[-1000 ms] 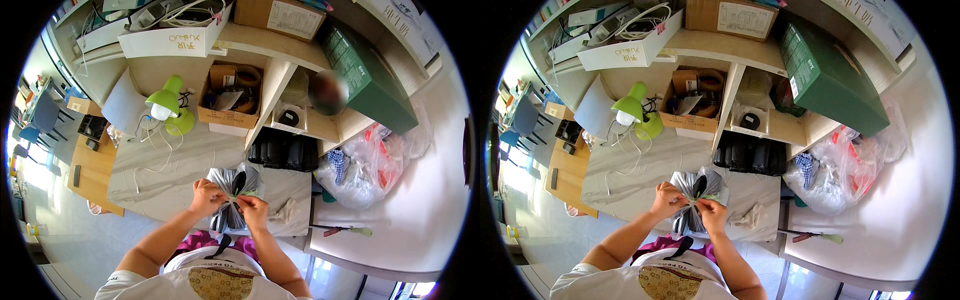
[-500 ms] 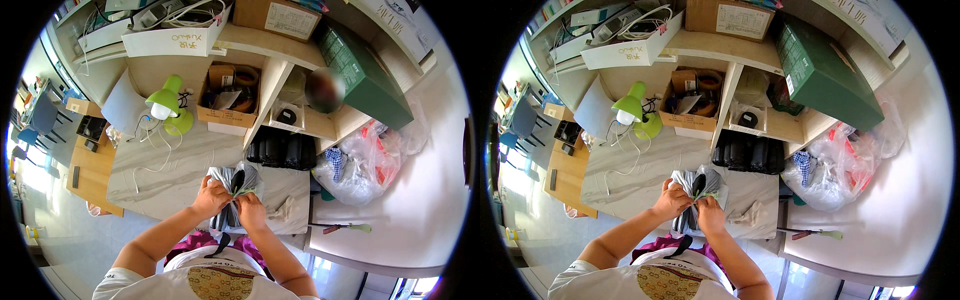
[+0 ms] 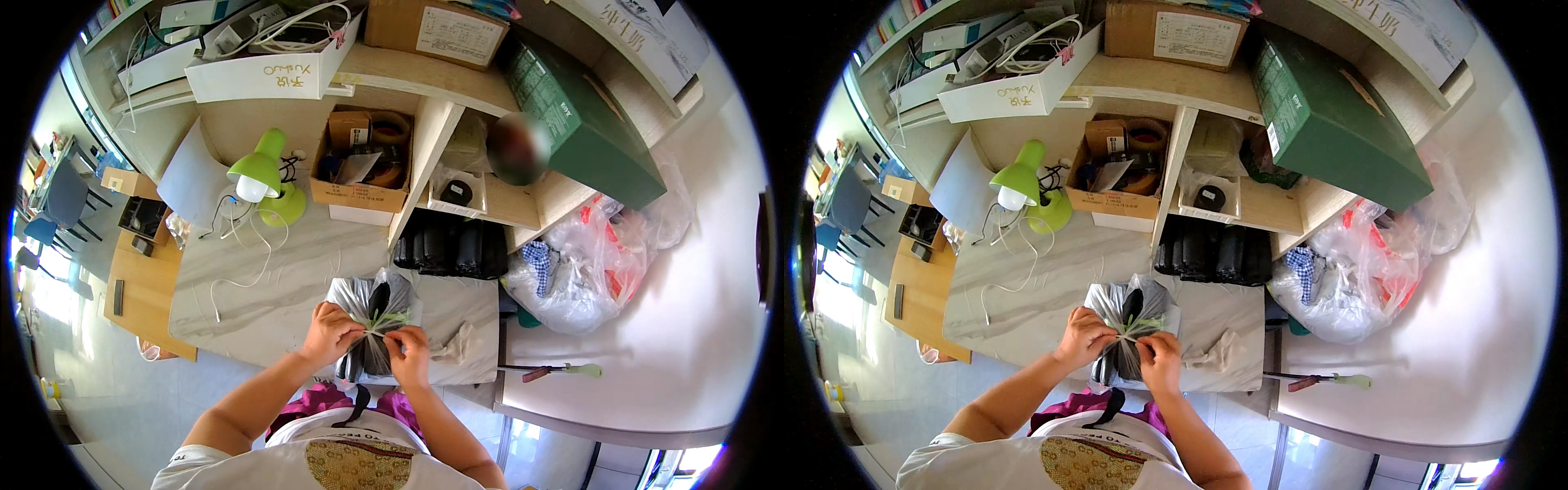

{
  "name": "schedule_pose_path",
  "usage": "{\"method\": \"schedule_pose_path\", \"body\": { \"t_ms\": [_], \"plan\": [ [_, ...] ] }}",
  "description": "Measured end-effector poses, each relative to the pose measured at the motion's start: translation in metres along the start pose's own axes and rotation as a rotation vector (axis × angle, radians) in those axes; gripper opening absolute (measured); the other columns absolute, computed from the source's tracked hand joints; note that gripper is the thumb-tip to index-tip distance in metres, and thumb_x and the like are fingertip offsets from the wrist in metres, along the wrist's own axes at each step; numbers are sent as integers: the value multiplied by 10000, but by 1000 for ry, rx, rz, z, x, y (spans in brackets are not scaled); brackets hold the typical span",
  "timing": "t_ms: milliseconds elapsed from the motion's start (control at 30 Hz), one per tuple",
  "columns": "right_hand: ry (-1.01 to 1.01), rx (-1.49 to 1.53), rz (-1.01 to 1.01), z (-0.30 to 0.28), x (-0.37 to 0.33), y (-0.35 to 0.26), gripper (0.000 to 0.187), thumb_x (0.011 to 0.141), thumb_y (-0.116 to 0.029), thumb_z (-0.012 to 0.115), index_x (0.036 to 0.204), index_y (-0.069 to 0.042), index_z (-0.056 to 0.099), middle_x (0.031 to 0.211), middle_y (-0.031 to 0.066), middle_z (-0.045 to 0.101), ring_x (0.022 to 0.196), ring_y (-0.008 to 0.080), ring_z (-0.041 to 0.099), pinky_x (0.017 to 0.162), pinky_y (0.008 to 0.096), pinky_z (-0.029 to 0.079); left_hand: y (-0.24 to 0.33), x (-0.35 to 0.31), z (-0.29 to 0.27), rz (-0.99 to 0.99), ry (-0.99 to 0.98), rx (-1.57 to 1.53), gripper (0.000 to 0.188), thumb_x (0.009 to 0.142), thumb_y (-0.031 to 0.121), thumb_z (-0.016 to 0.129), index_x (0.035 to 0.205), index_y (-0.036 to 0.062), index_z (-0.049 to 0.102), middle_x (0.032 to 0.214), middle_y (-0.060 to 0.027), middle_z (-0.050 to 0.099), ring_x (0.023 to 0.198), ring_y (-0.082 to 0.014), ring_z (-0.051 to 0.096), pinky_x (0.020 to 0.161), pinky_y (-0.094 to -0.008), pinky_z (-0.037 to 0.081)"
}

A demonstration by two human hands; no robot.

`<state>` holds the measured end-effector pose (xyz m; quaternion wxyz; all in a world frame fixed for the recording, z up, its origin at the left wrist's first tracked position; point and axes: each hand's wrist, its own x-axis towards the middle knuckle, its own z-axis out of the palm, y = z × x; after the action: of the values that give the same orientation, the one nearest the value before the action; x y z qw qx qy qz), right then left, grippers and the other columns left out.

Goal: The person places black cylindrical objects into plastic bags, organizes them on a desk, and then ties the bags shut by hand.

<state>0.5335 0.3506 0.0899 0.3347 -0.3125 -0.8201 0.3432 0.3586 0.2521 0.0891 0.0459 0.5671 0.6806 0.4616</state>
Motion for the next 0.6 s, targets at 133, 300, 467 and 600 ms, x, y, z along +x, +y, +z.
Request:
{"method": "schedule_pose_path", "body": {
  "t_ms": [133,300,467,600],
  "plan": [
    [44,-29,345,-21,-7,36,626,729,-313,741,1201,-9,464,1213,212,472,1102,365,468,945,410,370,-25,-20,-3,-525,93,-127,576,736,341,717,1199,73,503,1080,-157,547,1015,-289,509,865,-409,416],
    [-185,584,937,0,-21,50,899,667,-447,781,1305,22,357,1292,178,458,1158,243,469,962,362,378,-46,-40,17,-1164,-79,-946,879,749,449,706,1398,53,265,1315,-151,437,1192,-270,416,964,-396,368],
    [-256,629,722,6,-1,30,848,684,-345,784,1317,14,349,1226,143,513,1131,235,490,962,340,373,-27,-26,2,-1082,-64,-986,776,734,245,759,1357,56,337,1236,-112,511,1119,-223,481,949,-379,381],
    [-333,549,713,26,25,34,878,687,-327,780,1336,29,308,1269,162,475,1189,248,445,997,340,340,-30,-7,-12,-1006,70,-993,715,744,220,755,1323,49,372,1182,-93,541,1065,-197,508,916,-358,406]
  ]
}}
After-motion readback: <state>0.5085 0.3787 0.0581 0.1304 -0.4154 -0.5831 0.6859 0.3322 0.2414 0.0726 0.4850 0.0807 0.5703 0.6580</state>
